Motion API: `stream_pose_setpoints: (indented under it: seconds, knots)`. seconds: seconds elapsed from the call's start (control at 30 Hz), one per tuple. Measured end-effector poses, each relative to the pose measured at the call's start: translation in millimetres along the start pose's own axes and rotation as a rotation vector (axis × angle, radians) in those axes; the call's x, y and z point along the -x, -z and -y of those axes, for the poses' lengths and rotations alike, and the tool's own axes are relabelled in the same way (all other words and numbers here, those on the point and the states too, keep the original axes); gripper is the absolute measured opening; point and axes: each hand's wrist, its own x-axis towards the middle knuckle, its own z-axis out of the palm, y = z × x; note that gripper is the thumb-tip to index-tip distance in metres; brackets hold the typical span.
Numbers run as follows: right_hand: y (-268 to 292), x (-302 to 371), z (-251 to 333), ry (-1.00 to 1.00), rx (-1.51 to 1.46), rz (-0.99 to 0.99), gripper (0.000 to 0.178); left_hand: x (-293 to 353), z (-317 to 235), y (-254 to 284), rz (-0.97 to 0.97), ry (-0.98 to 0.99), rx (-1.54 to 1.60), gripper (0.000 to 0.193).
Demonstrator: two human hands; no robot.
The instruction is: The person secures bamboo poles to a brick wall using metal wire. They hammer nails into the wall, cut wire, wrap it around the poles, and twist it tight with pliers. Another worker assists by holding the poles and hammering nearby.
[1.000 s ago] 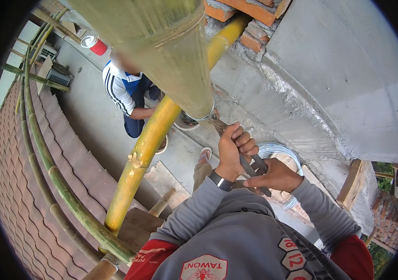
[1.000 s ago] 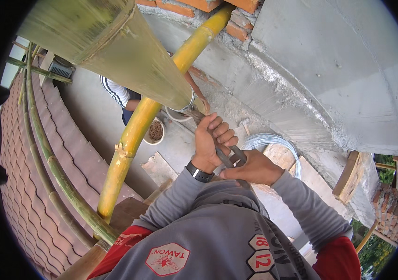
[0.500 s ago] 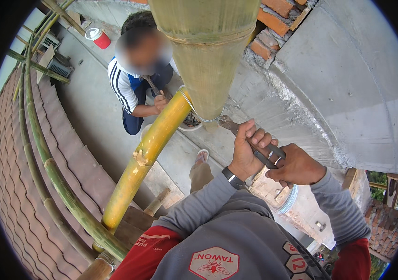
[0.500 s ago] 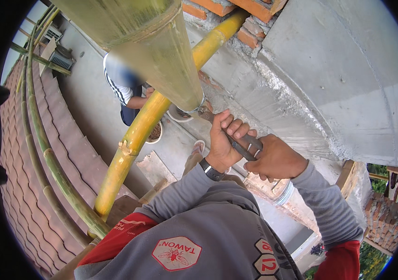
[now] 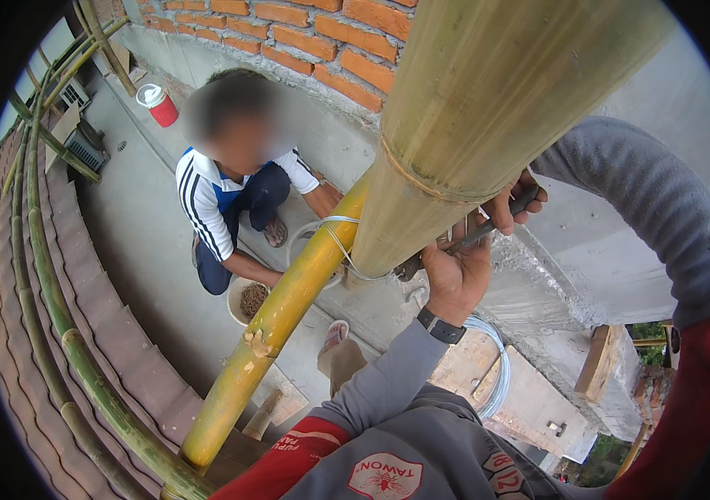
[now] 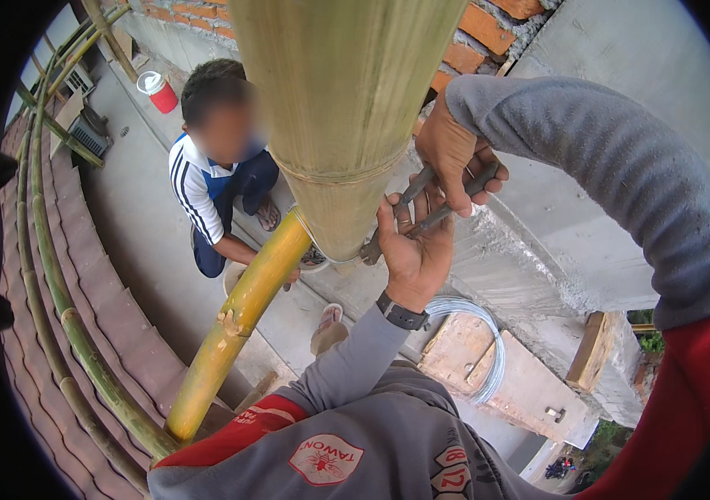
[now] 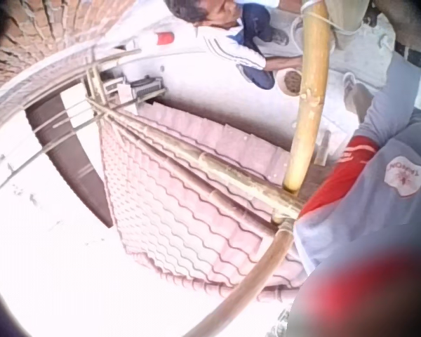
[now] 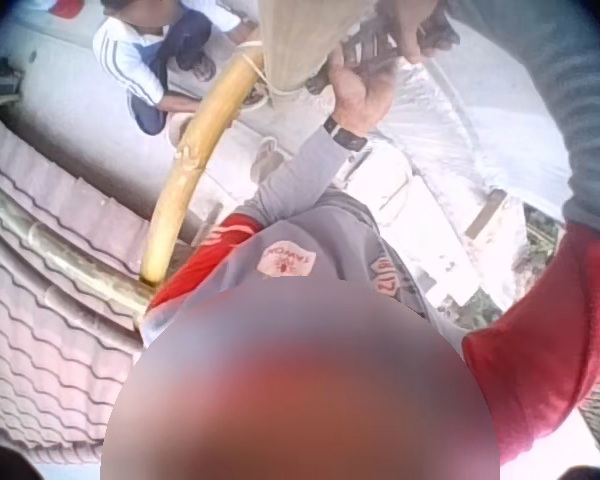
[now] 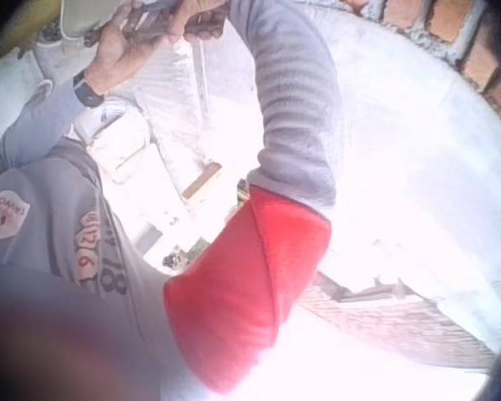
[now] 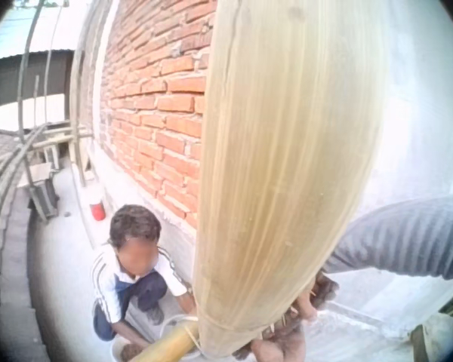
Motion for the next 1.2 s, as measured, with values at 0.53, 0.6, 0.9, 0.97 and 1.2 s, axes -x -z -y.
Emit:
stream_pose_setpoints:
  seconds: [0.53, 0.6, 0.9, 0.97, 1.2]
  knots:
    - [-182.9, -94.5, -54.0, 0.094, 0.042, -1.062, 0.03, 52.9, -6.9, 36.0, -0.168, 0.166, -0.458, 0.02]
    - [-190.1, -109.6, -58.7, 0.244, -0.076, -0.996, 0.03, 61.9, -15.2, 51.7, -0.168, 0.172, -0.609, 0.024]
    - [-194.0, -153.9, -77.6, 0.462, -0.684, -0.233, 0.02, 51.9, -29.3, 93.5, 0.053, 0.232, -0.464, 0.023]
    - [-192.7, -154.3, -78.0, 0.514, -0.84, -0.071, 0.02, 41.0, -29.6, 90.7, 0.124, 0.252, -0.349, 0.025]
    - [-179.6, -158.6, -90.0, 0.556, -1.074, 0.376, 0.022, 28.5, -16.2, 74.8, 0.1, 0.169, -0.305, 0.038]
